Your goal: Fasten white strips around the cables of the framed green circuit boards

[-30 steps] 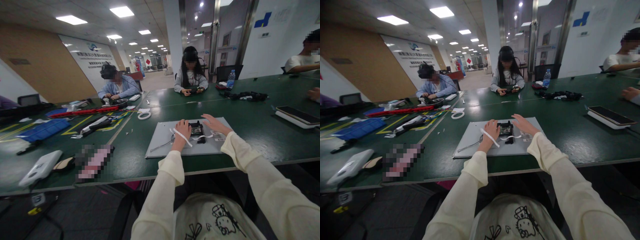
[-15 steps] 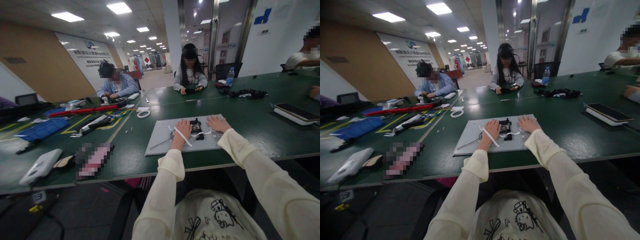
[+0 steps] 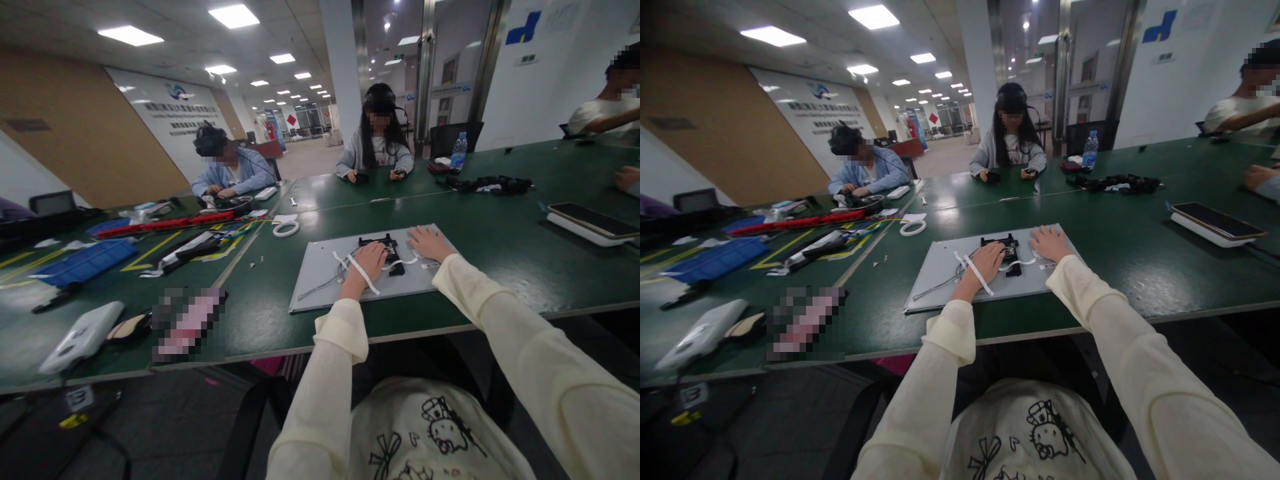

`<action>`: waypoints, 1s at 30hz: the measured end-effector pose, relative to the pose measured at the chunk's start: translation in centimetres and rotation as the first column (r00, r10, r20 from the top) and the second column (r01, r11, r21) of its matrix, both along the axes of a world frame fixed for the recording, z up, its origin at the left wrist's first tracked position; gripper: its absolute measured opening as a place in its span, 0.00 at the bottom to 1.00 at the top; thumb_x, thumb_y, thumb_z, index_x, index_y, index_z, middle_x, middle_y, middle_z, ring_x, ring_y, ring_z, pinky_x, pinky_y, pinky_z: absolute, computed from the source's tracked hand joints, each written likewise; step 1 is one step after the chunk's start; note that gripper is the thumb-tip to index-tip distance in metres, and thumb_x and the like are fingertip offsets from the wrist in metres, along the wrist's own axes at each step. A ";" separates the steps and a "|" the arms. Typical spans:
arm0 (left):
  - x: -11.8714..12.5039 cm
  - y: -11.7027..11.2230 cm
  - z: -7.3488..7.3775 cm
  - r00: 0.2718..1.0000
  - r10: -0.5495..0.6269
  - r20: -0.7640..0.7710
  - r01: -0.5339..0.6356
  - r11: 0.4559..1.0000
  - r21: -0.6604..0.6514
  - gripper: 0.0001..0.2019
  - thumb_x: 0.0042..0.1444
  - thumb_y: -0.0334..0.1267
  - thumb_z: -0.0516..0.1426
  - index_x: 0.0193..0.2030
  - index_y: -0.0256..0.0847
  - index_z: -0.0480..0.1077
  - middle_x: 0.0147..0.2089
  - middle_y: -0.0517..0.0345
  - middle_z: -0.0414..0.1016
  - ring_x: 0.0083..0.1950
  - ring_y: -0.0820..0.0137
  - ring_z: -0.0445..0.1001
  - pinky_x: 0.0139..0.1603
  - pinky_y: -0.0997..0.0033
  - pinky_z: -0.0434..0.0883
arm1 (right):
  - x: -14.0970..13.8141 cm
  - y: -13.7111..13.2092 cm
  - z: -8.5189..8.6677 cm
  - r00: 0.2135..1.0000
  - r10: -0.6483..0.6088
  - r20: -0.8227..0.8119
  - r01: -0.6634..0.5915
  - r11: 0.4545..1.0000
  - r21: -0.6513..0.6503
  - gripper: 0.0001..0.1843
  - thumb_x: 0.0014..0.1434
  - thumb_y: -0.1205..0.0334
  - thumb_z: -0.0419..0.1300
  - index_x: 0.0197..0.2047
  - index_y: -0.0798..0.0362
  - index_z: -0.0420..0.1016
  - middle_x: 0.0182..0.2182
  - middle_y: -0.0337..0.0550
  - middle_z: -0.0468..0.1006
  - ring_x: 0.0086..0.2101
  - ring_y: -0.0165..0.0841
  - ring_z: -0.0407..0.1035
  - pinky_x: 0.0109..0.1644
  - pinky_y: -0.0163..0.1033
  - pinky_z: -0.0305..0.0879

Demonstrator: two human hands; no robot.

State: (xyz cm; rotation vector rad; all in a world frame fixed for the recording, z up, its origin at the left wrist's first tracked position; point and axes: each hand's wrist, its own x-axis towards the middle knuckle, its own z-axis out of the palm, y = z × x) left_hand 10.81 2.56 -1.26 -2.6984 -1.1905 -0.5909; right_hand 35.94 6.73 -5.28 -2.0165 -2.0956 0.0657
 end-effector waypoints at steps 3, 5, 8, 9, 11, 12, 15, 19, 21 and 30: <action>0.0 0.1 0.0 1.000 -0.019 0.023 0.019 1.000 -0.010 0.19 0.68 0.42 0.41 0.57 0.39 0.66 0.59 0.49 0.70 0.63 0.67 0.64 0.63 0.64 0.61 | 0.0 0.0 0.2 0.999 -0.004 -0.043 0.005 1.000 0.028 0.31 0.66 0.46 0.41 0.67 0.49 0.59 0.67 0.52 0.54 0.64 0.53 0.47 0.62 0.67 0.44; -0.1 0.2 0.0 0.999 -0.031 0.033 0.032 0.999 -0.020 0.19 0.68 0.42 0.41 0.56 0.38 0.66 0.58 0.49 0.71 0.61 0.67 0.66 0.61 0.64 0.62 | 0.0 -0.2 0.5 0.995 0.031 -0.098 -0.024 0.997 0.072 0.28 0.65 0.49 0.43 0.64 0.50 0.64 0.64 0.51 0.61 0.62 0.49 0.53 0.63 0.62 0.48; 0.0 0.2 0.1 0.999 -0.031 0.027 0.032 0.998 -0.050 0.20 0.68 0.43 0.41 0.56 0.38 0.66 0.56 0.49 0.72 0.59 0.68 0.69 0.59 0.66 0.64 | -0.5 -0.9 1.7 0.969 0.130 -0.209 -0.103 0.985 0.137 0.24 0.64 0.54 0.46 0.57 0.53 0.72 0.55 0.51 0.72 0.55 0.43 0.65 0.60 0.48 0.57; 0.0 0.1 0.1 0.999 -0.026 0.019 0.027 0.998 -0.060 0.20 0.68 0.43 0.41 0.56 0.38 0.66 0.56 0.49 0.73 0.58 0.68 0.69 0.59 0.66 0.64 | -0.8 -1.2 2.1 0.955 0.165 -0.246 -0.128 0.979 0.158 0.23 0.63 0.55 0.47 0.54 0.54 0.75 0.52 0.52 0.75 0.51 0.42 0.68 0.58 0.45 0.60; 0.0 0.0 0.2 1.000 -0.016 0.003 0.016 0.997 -0.073 0.20 0.68 0.43 0.41 0.57 0.38 0.65 0.56 0.49 0.73 0.58 0.67 0.70 0.59 0.65 0.64 | -1.5 -1.9 3.0 0.926 0.231 -0.300 -0.179 0.965 0.191 0.22 0.63 0.54 0.48 0.47 0.54 0.78 0.45 0.51 0.79 0.45 0.41 0.71 0.52 0.43 0.63; 0.0 -0.1 0.2 1.000 -0.013 -0.004 0.013 0.997 -0.077 0.21 0.68 0.43 0.40 0.58 0.38 0.65 0.56 0.49 0.73 0.58 0.66 0.70 0.60 0.64 0.63 | -1.8 -2.3 3.3 0.915 0.255 -0.312 -0.202 0.960 0.193 0.21 0.62 0.54 0.48 0.43 0.54 0.79 0.41 0.50 0.80 0.42 0.41 0.72 0.49 0.42 0.64; 0.0 -0.2 0.2 1.000 -0.004 -0.009 0.004 0.997 -0.082 0.20 0.69 0.42 0.40 0.59 0.38 0.64 0.57 0.50 0.73 0.58 0.66 0.70 0.61 0.64 0.62 | -2.5 -3.3 3.8 0.896 0.299 -0.329 -0.270 0.954 0.131 0.18 0.59 0.52 0.52 0.34 0.54 0.80 0.33 0.47 0.80 0.35 0.39 0.72 0.42 0.39 0.63; 0.0 -0.2 0.1 1.000 0.007 -0.016 -0.008 0.995 -0.096 0.20 0.68 0.42 0.41 0.59 0.38 0.65 0.57 0.50 0.73 0.58 0.66 0.70 0.61 0.63 0.62 | -2.6 -3.9 3.6 0.841 0.354 -0.408 -0.377 0.926 0.027 0.19 0.56 0.48 0.55 0.31 0.54 0.79 0.29 0.43 0.78 0.32 0.35 0.70 0.37 0.36 0.61; 0.1 -0.2 0.1 1.000 0.016 -0.021 -0.018 0.995 -0.102 0.20 0.68 0.42 0.42 0.59 0.39 0.65 0.57 0.50 0.73 0.58 0.65 0.71 0.62 0.62 0.62 | -2.6 -4.1 3.6 0.824 0.367 -0.433 -0.412 0.911 -0.012 0.20 0.56 0.45 0.56 0.30 0.53 0.79 0.29 0.43 0.78 0.31 0.35 0.69 0.36 0.36 0.61; 0.1 -0.4 0.2 1.000 0.026 -0.014 -0.027 0.994 -0.109 0.19 0.68 0.42 0.42 0.59 0.41 0.64 0.59 0.51 0.72 0.60 0.66 0.69 0.63 0.62 0.60 | -2.8 -4.0 3.6 0.813 0.335 -0.476 -0.414 0.908 -0.067 0.20 0.53 0.43 0.59 0.28 0.53 0.77 0.27 0.41 0.77 0.29 0.33 0.67 0.35 0.37 0.61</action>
